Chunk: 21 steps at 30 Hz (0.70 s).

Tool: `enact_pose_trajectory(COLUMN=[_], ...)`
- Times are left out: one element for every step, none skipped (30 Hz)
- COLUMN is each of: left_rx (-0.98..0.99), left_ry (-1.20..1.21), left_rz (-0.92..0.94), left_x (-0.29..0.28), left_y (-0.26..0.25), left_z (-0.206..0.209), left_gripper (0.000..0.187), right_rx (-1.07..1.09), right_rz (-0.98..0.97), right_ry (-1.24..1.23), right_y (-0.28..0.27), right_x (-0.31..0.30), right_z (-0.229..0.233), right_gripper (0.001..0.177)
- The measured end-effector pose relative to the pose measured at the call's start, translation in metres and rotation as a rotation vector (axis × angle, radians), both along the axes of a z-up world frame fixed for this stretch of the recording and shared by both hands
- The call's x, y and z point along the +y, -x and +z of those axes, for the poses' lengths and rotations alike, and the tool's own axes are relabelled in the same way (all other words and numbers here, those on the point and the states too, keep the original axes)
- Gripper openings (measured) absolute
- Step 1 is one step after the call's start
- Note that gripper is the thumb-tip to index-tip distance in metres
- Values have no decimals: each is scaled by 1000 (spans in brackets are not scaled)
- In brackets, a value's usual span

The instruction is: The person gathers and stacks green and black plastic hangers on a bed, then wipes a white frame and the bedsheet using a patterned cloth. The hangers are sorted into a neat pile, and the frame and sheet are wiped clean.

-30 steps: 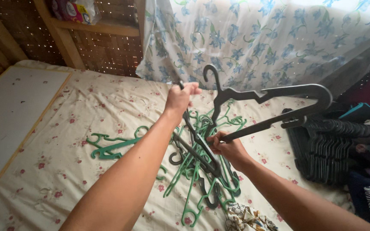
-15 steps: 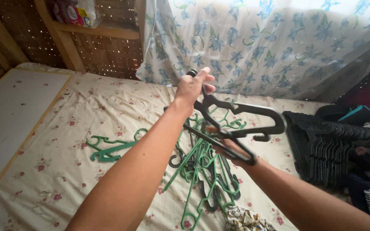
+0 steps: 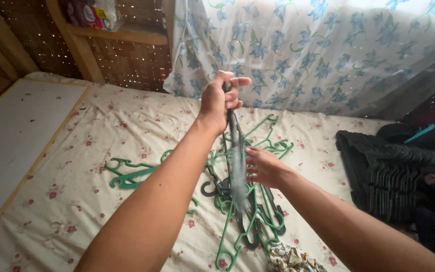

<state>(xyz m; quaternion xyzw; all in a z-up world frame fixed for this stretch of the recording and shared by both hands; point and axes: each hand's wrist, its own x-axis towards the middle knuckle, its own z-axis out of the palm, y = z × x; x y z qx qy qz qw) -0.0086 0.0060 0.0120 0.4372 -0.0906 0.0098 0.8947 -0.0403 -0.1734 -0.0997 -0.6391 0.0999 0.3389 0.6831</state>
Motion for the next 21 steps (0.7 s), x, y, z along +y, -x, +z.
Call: enact_pose_trajectory(left_rx=[20,40,48,56,64,56,47,38,40,42,44,42,40,38,27,16,5,-12,-29,-46,-42], left_ry=[-41,-82,-67,-53,-39,-33,-28,-22,-10,3,15,20,26,33,41,47,54,40,27,16,19], left_rz=[-4,-8,-32,-55,-79,-96,-113,-129,-137,-146,-154,-189,-223,-259,-264,-269,-274,-245,-216,-189,-194], left_x=[4,6,7,8,9,8,8,9,8,7,7,7,8,8,8,8,8,8,9,8,6], left_y=[4,7,9,11,12,12,11,11,10,10,9,9,9,10,11,13,14,15,17,18,19], left_z=[3,6,7,9,9,10,11,13,15,18,21,24,28,31,32,33,34,33,32,30,28], left_gripper=[44,48,48,49,50,50,50,50,50,50,49,49,49,48,48,48,49,49,50,50,50], right_rx=[14,29,43,28,12,-5,-54,-103,-152,-177,-204,-231,-261,-292,-323,-412,-502,-592,-585,-577,-569], right_rz=[-20,-40,-60,-119,-177,-237,-263,-288,-313,-380,-447,-513,-476,-440,-405,-417,-430,-445,-445,-445,-444], right_ry=[-27,-53,-80,-69,-58,-47,-10,27,65,144,222,300,284,269,255,256,258,259,172,88,3], right_y=[-1,-2,-4,-8,-14,-20,-25,-30,-33,-33,-32,-29,-26,-23,-21,-22,-23,-26,-31,-36,-40], right_x=[0,-2,-4,-6,-9,-12,-17,-21,-24,-27,-31,-33,-34,-38,-40,-41,-43,-46,-47,-46,-49], right_z=[-3,-7,-13,-20,-28,-37,-45,-51,-56,-58,-59,-58,-56,-54,-53,-53,-53,-55,-58,-62,-65], right_gripper=[38,39,40,40,41,45,40,38,37,36,37,39,39,40,42,35,28,22,22,21,21])
